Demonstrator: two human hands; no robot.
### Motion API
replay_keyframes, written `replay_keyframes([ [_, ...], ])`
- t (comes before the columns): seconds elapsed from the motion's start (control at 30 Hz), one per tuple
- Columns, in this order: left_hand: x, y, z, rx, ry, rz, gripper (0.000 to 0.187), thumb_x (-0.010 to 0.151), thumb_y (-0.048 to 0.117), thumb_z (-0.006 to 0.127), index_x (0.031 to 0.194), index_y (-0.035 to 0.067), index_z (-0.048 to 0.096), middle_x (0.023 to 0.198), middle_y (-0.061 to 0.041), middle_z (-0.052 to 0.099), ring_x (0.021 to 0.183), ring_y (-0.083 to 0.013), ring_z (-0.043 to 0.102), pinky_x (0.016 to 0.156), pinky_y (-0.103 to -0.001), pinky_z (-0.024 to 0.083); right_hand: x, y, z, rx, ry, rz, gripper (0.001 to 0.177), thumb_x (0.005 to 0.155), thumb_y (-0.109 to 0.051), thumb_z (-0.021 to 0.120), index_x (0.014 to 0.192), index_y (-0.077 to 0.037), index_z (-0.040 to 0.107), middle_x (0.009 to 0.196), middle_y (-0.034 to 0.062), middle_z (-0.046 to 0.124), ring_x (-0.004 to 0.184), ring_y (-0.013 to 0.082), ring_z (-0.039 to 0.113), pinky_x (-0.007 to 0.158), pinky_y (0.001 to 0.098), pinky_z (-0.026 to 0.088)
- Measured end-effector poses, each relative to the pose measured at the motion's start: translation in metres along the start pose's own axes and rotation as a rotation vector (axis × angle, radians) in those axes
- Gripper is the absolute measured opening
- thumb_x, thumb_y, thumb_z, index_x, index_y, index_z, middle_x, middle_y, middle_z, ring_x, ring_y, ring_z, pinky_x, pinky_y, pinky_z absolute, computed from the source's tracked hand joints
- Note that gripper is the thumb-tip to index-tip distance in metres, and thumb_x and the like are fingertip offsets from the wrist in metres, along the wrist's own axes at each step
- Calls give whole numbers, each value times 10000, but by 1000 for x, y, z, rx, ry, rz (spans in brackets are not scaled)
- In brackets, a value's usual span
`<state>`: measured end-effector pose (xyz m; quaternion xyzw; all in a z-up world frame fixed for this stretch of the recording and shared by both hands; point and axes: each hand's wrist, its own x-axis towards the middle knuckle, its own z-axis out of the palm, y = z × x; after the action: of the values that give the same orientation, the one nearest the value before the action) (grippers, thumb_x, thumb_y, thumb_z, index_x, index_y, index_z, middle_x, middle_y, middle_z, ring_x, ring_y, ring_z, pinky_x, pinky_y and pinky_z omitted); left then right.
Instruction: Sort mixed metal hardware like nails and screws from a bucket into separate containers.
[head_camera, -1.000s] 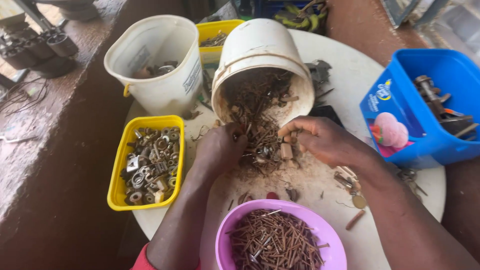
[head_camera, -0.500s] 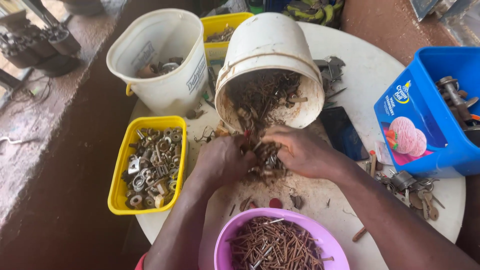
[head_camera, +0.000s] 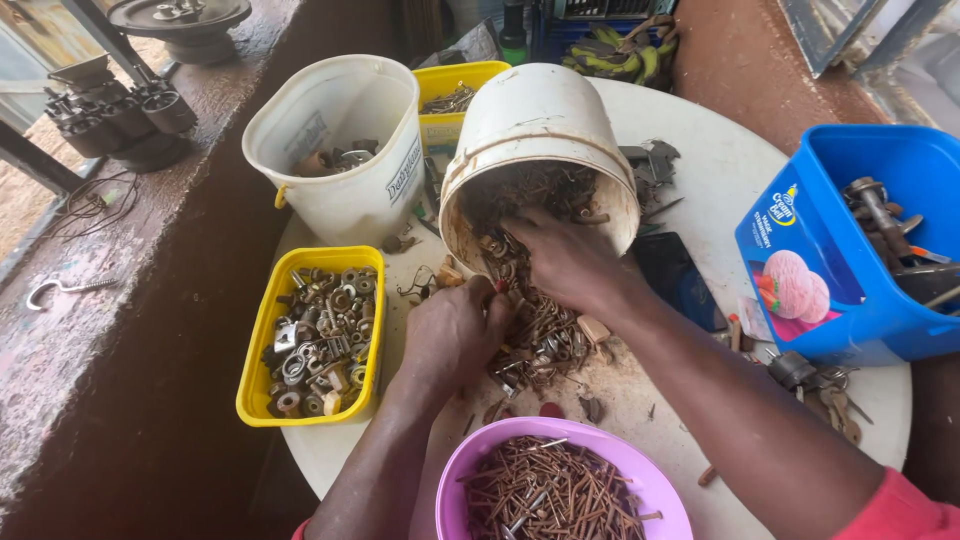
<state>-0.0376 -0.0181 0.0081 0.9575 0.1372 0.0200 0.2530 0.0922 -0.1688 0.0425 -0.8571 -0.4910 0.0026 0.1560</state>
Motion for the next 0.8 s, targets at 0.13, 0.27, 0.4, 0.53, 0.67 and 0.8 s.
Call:
replay_keyframes([
  [0.13, 9, -18, 24, -96, 44, -79, 364, 990, 480, 518, 1073, 188, 718, 899, -219, 775, 972, -471, 766, 869, -612, 609, 11, 12, 28, -109, -8, 15, 675, 925, 56, 481, 1565, -155, 515, 1333, 171, 623, 644, 298, 752, 518, 415, 611],
  [0.27, 8, -17, 24, -178, 65, -103, 296, 1003, 404, 501, 1080, 198, 699, 908, -249, 765, 989, -487, 752, 872, -638, 595, 8, 11, 23, -3, -45, 55, 642, 956, 60, 429, 1545, -162, 561, 1357, 182, 614, 648, 250, 738, 531, 344, 602],
  [0.4, -2, -4, 17, -180, 102, -126, 245, 1003, 376, 510, 1112, 190, 629, 889, -269, 760, 979, -508, 755, 891, -657, 579, -1, 6, 11, 99, -109, 77, 590, 977, 27, 398, 1501, -154, 601, 1305, 228, 654, 747, 373, 758, 571, 417, 604],
  [0.53, -3, -3, 14, -178, 105, -137, 234, 990, 359, 517, 1152, 204, 579, 918, -263, 770, 990, -517, 754, 906, -660, 575, -15, 9, 13, 256, -186, 131, 577, 1000, 63, 394, 1476, -143, 647, 1311, 251, 658, 600, 219, 658, 432, 241, 475],
  [0.67, -3, -6, 21, -137, 122, -142, 202, 980, 366, 535, 1107, 223, 602, 878, -243, 766, 970, -505, 755, 892, -652, 581, -38, -8, -6, 288, -207, 136, 605, 982, 69, 420, 1509, -151, 620, 1371, 212, 643, 625, 200, 654, 475, 271, 504],
  [0.8, -6, -4, 18, -152, 185, -134, 194, 985, 360, 544, 1112, 218, 584, 882, -248, 763, 970, -517, 750, 880, -662, 583, -43, -10, -22, 362, -197, 150, 568, 971, 89, 434, 1444, -116, 673, 1338, 213, 671, 815, 286, 722, 625, 329, 589],
])
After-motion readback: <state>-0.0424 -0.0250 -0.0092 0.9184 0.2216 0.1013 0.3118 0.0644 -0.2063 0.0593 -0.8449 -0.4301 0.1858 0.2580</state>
